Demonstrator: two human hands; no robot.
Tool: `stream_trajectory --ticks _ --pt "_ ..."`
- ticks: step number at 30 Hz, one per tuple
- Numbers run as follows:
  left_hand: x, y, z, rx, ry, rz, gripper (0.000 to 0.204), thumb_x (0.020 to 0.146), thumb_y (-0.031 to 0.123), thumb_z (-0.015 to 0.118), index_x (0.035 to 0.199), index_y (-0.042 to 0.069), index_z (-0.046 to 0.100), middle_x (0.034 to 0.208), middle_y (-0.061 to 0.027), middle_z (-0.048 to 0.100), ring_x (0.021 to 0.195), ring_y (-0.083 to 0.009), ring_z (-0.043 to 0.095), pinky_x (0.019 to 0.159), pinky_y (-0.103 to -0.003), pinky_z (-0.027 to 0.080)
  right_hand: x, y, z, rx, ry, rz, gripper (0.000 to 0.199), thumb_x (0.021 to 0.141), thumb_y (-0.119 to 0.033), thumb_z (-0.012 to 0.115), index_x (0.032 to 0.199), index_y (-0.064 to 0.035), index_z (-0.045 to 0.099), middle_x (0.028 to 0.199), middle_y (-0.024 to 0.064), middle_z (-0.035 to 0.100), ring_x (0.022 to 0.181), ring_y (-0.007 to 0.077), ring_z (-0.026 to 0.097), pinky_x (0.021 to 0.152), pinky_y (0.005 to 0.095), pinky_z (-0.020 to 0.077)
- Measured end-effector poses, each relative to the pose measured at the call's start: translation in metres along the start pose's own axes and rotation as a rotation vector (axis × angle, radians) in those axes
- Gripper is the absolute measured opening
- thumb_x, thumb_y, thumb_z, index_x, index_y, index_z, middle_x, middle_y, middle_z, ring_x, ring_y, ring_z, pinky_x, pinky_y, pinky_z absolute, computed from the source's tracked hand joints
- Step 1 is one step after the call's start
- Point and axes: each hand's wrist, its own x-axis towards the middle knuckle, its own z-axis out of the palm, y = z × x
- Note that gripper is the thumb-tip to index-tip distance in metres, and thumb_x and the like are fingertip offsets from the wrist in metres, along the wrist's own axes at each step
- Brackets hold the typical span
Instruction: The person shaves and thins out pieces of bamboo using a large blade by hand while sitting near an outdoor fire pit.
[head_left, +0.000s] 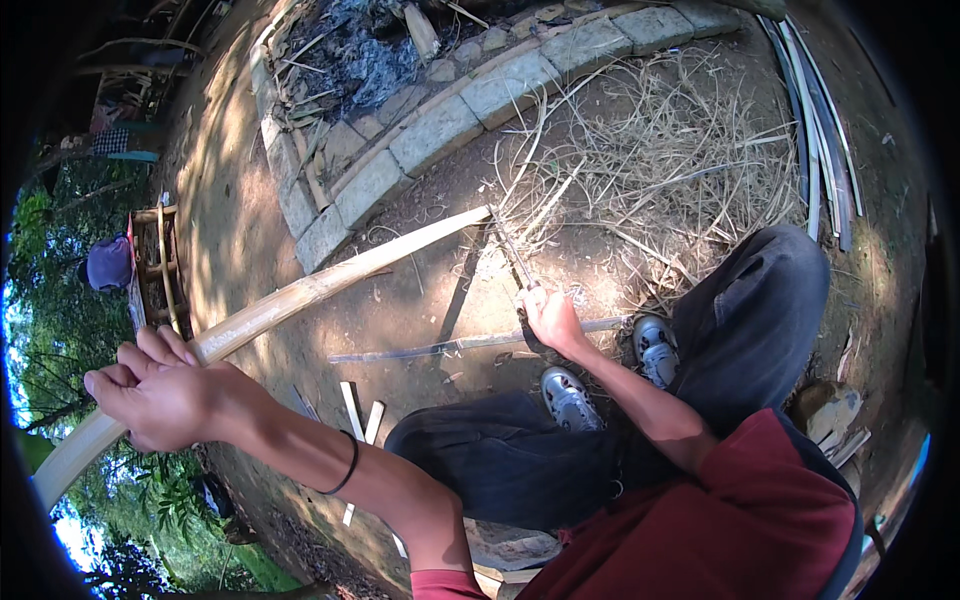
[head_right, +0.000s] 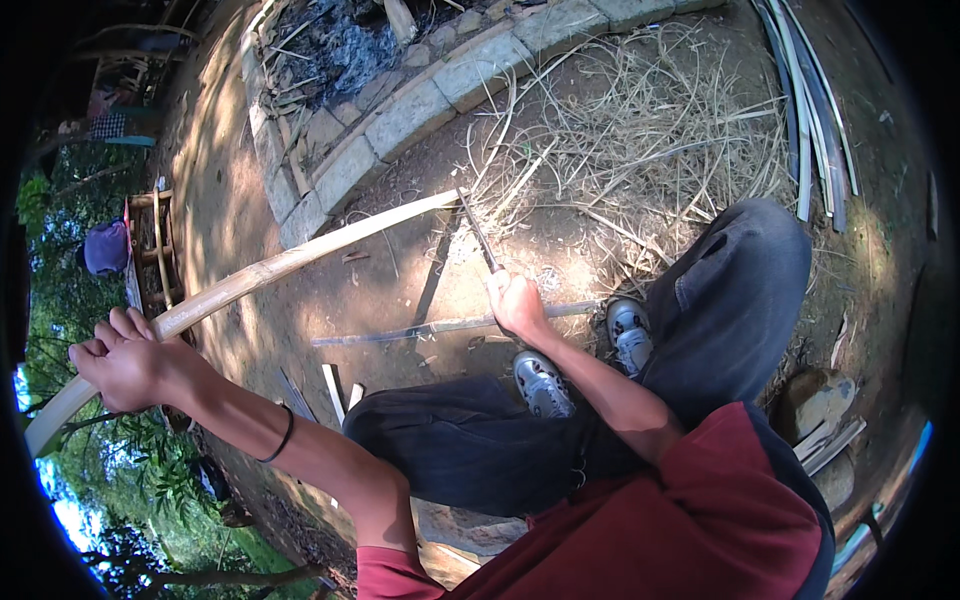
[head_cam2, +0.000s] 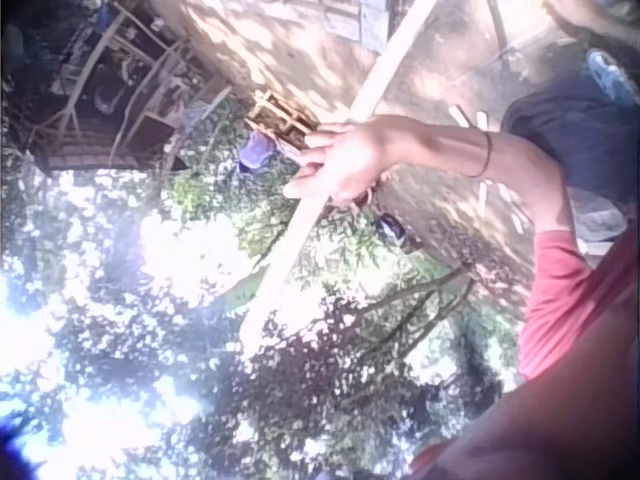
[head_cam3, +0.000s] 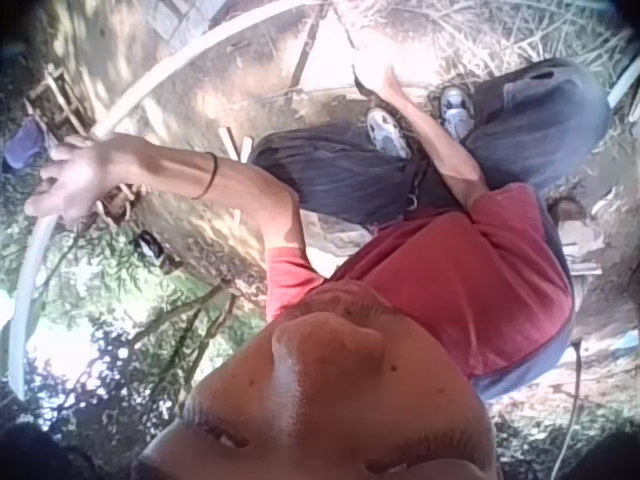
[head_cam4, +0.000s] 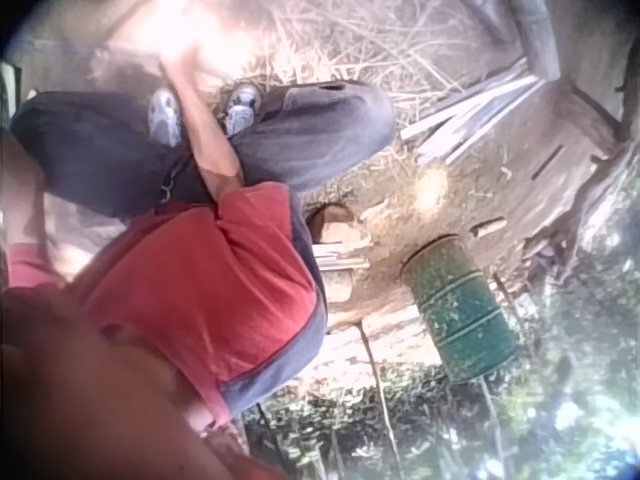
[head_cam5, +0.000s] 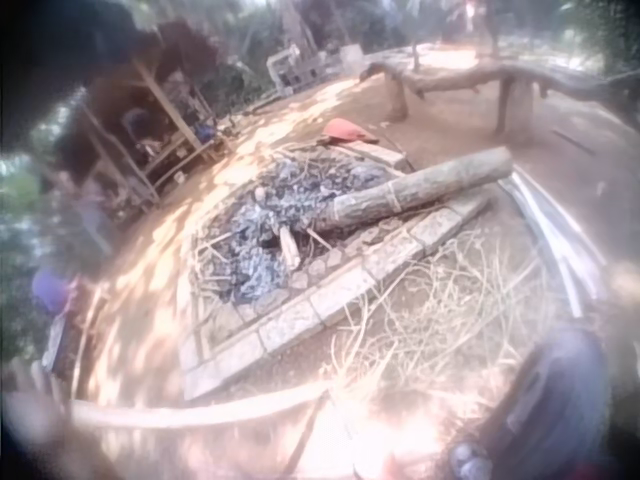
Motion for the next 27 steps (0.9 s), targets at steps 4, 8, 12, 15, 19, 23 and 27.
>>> stream_trajectory --ticks 4,8,12,15,19,23,27 --pt "0.017 -0.006 -0.016 -0.206 -0.366 -0.072 0.042 0.105 0.022 0.033 0.064 0.015 0.024 0.052 0.001 0.022 0.042 -0.0076 0.02 0.036 -0.023 0.017 -0.005 -0.041 -0.016 0.106 -0.032 -0.093 0.033 0.096 -0.03 0.054 0.082 -0.0008 0.062 0.066 0.0207 0.06 0.058 0.0378 0.059 0.056 0.0456 0.046" --pt "0.035 -0.017 -0.029 -0.621 -0.784 -0.254 0.045 0.106 0.025 0.034 0.062 0.018 0.029 0.046 0.0033 0.025 0.036 -0.0072 0.019 0.036 -0.019 0.021 -0.015 -0.091 -0.034 0.283 -0.116 -0.175 0.026 0.095 -0.023 0.055 0.085 -0.0013 0.063 0.066 0.0153 0.055 0.055 0.0277 0.05 0.054 0.0407 0.0404" --pt "0.038 -0.018 -0.037 -0.706 -0.893 -0.238 0.045 0.105 0.024 0.036 0.061 0.018 0.03 0.045 0.0028 0.026 0.036 -0.0071 0.019 0.036 -0.02 0.023 -0.009 -0.094 -0.031 0.223 0.148 -0.459 0.029 0.097 -0.022 0.051 0.083 0.0009 0.061 0.063 0.0169 0.057 0.055 0.0287 0.053 0.055 0.0423 0.0413" --pt "0.028 -0.012 -0.033 -0.658 -0.823 -0.229 0.045 0.105 0.025 0.035 0.061 0.018 0.03 0.043 0.0027 0.026 0.034 -0.0069 0.019 0.035 -0.021 0.022 0.013 -0.058 -0.024 0.181 0.006 -0.281 0.032 0.099 -0.024 0.048 0.085 0.0021 0.06 0.064 0.0206 0.059 0.056 0.0343 0.055 0.055 0.0454 0.0419" --pt "0.029 -0.008 -0.031 -0.629 -0.8 -0.23 0.045 0.106 0.026 0.034 0.061 0.019 0.029 0.043 0.0025 0.025 0.034 -0.0077 0.018 0.034 -0.021 0.021 0.027 -0.061 -0.039 0.178 -0.245 -0.044 0.03 0.098 -0.024 0.047 0.088 0.0003 0.062 0.064 0.0186 0.06 0.056 0.0325 0.058 0.053 0.0428 0.0446" --pt "0.014 0.001 -0.019 -0.479 -0.681 -0.176 0.045 0.105 0.026 0.035 0.061 0.019 0.027 0.044 0.0023 0.024 0.035 -0.0085 0.016 0.034 -0.022 0.019 -0.002 -0.096 -0.037 0.098 0.061 -0.593 0.02 0.094 -0.017 0.054 0.098 0.0003 0.063 0.09 0.0199 0.063 0.083 0.0345 0.061 0.074 0.0443 0.0476" --pt "0.009 0.008 -0.019 -0.445 -0.662 -0.16 0.045 0.104 0.027 0.034 0.06 0.019 0.027 0.045 0.0028 0.023 0.037 -0.0091 0.016 0.035 -0.021 0.02 -0.013 -0.115 -0.04 -0.061 0.021 -0.678 0.021 0.089 -0.012 0.058 0.105 0.0011 0.063 0.093 0.0184 0.063 0.088 0.0353 0.06 0.079 0.0443 0.0479"
